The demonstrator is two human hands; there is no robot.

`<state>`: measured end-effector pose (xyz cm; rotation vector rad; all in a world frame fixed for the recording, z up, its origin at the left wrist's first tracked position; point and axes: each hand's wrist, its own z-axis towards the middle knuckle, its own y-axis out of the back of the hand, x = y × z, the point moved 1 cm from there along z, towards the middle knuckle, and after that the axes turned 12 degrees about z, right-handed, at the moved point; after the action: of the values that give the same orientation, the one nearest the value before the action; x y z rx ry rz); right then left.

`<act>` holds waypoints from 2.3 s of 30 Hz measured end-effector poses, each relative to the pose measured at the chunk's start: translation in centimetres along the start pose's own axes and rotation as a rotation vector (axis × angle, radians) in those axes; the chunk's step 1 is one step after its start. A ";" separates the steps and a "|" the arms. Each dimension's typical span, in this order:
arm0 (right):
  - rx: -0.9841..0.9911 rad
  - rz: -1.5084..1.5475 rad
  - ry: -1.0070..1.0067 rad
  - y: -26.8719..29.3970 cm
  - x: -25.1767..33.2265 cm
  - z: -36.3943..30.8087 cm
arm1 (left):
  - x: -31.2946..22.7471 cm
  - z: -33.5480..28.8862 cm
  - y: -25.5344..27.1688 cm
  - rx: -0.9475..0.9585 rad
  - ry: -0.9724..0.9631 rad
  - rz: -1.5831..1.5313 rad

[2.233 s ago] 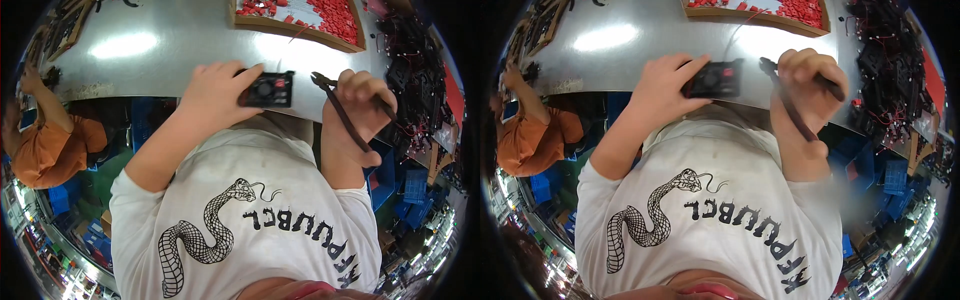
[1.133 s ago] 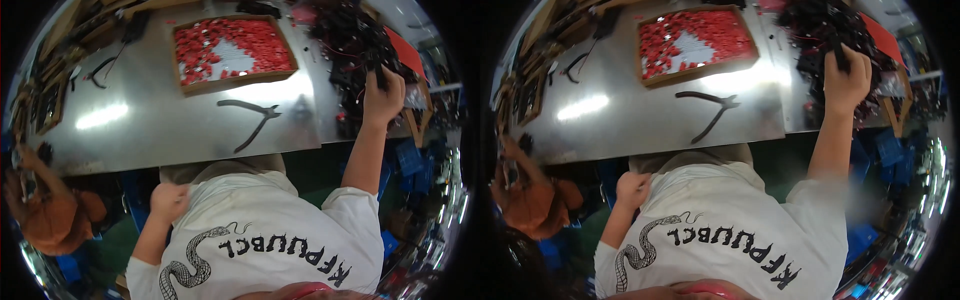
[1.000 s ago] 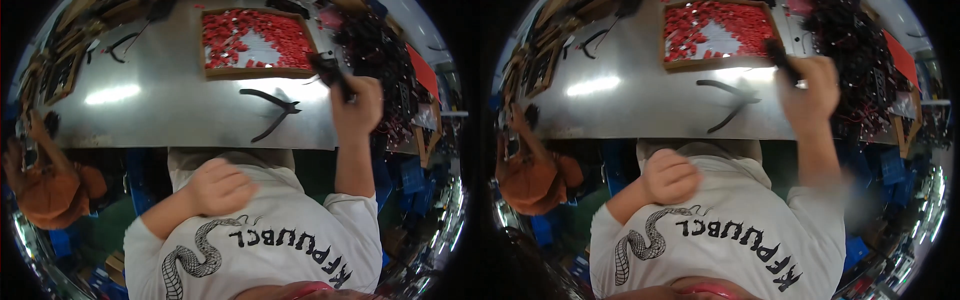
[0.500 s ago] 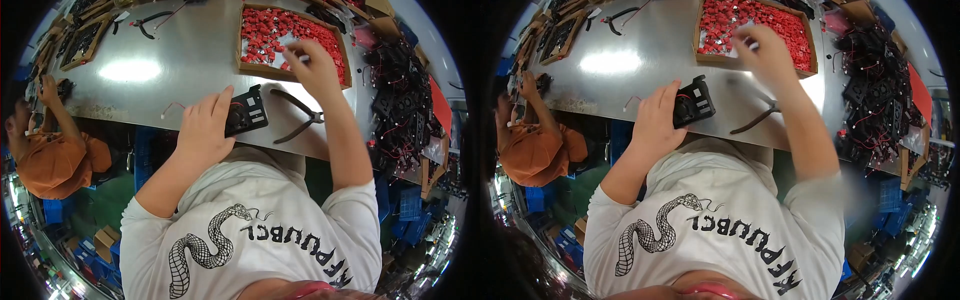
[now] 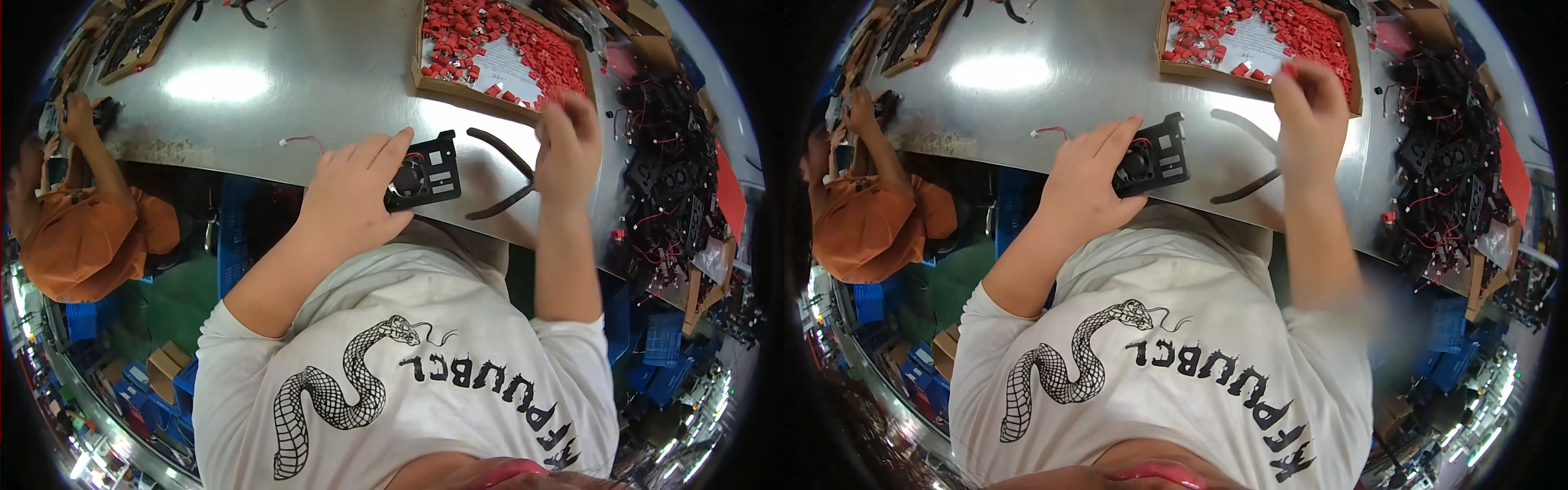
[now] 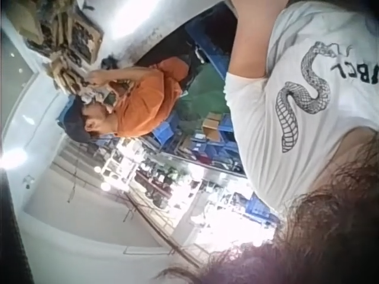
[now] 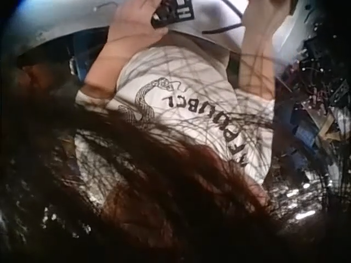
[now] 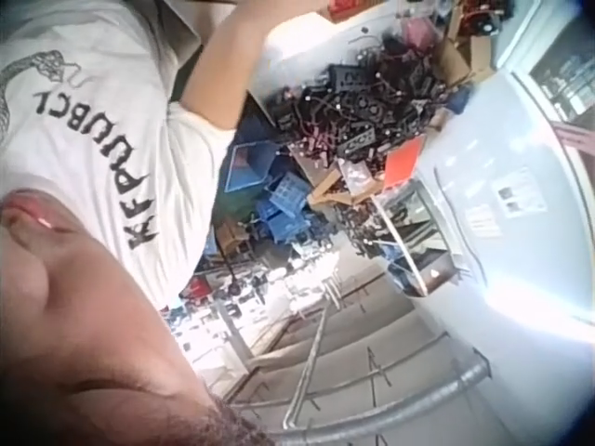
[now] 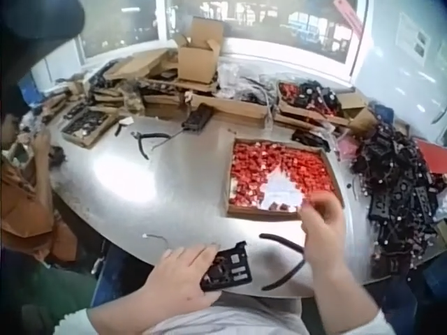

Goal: Assembling small electronic parts into housings and securing them using a handheld crimping tool.

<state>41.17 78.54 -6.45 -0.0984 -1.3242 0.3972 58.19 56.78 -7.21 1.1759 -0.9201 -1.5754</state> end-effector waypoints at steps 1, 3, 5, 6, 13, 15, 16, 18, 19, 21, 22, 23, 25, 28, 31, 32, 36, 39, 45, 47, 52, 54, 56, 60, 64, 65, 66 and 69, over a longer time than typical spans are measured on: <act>-0.053 0.169 -0.153 0.4 -0.6 -2.6 | 0.1 0.1 -0.4 -0.018 -0.013 -0.029; -0.042 0.299 -0.421 0.1 0.0 -6.5 | 0.0 0.6 -0.6 -0.030 -0.049 -0.053; 0.157 0.154 -0.454 0.3 -0.4 -7.8 | -0.2 0.8 -0.7 -0.035 -0.085 -0.071; 0.145 0.157 -0.458 0.1 -0.3 -8.0 | -0.2 0.8 -0.6 -0.082 -0.098 -0.102; 0.366 -0.110 -0.604 0.5 -0.6 -7.8 | -0.9 1.2 -0.3 -0.115 -0.181 -0.165; 0.313 -0.129 -0.517 0.2 -0.7 -8.3 | -1.0 1.1 -0.3 -0.108 -0.187 -0.167; 0.318 -0.128 -0.521 0.1 -0.7 -8.4 | -1.0 1.0 -0.4 -0.101 -0.197 -0.170; 0.323 -0.178 -0.433 -0.2 -0.7 -8.6 | -1.0 0.8 -0.4 -0.082 -0.186 -0.176; 0.325 -0.175 -0.438 -0.4 -1.1 -8.8 | -0.9 0.8 -0.4 -0.066 -0.181 -0.183; 0.280 -0.509 -0.091 0.0 -2.1 -9.1 | -0.8 0.9 -0.6 -0.042 -0.182 -0.165; 0.275 -0.509 -0.094 0.5 -3.0 -9.5 | -0.6 0.9 -0.7 -0.022 -0.182 -0.147; 0.325 -0.576 -0.039 0.8 -3.8 -9.8 | -0.5 1.0 -0.7 -0.021 -0.186 -0.151; 0.368 -0.650 0.013 1.4 -4.9 -9.9 | -0.2 1.3 -0.8 0.030 -0.204 -0.122; 0.433 -0.677 0.014 1.0 -5.0 -9.6 | 0.1 1.6 -1.2 0.082 -0.196 -0.064; 0.461 -0.938 -0.247 -1.6 -2.2 -8.5 | 0.8 1.8 -1.3 0.130 -0.179 -0.016; 0.458 -0.915 -0.237 -1.8 -2.0 -8.3 | 0.9 1.9 -1.4 0.136 -0.179 -0.017; 0.532 -0.953 -0.008 -1.7 0.4 -7.7 | 1.0 2.2 -1.5 0.132 -0.183 0.045; 0.557 -0.893 0.085 -0.1 0.9 -7.3 | 0.6 2.3 -1.5 0.137 -0.187 0.053; 0.563 -0.953 0.234 -2.0 0.6 -6.9 | -0.5 2.9 -1.2 0.189 -0.206 0.079; 0.543 -0.973 0.223 -2.0 0.8 -6.8 | -0.6 2.9 -1.1 0.198 -0.201 0.083; 0.541 -0.987 0.109 -2.3 1.9 -5.4 | -0.4 2.7 -1.3 0.191 -0.207 0.067; 0.539 -0.890 0.139 -1.0 1.4 -1.9 | -0.3 2.5 -1.4 0.182 -0.202 0.085; 0.504 -0.906 0.150 0.5 1.3 3.2 | -0.7 2.5 -1.3 0.176 -0.212 0.093; 0.684 -1.284 -0.097 2.3 -0.1 10.9 | -0.8 2.6 -0.8 0.188 -0.195 0.082; 0.663 -1.324 -0.061 5.6 -0.3 13.8 | -0.7 2.5 -1.0 0.211 -0.165 0.065; 0.669 -1.359 -0.070 5.3 -0.4 14.0 | -0.6 2.3 -1.0 0.210 -0.151 0.067; 0.705 -1.319 -0.171 5.0 -0.7 13.9 | -0.5 2.2 -1.1 0.188 -0.151 0.081; 0.735 -1.332 -0.174 4.8 -1.8 14.1 | -0.6 2.2 -1.0 0.178 -0.148 0.085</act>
<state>26.30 80.28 -5.98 1.3852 -1.0693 -0.2864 55.84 57.69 -7.45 1.1370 -1.2124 -1.5523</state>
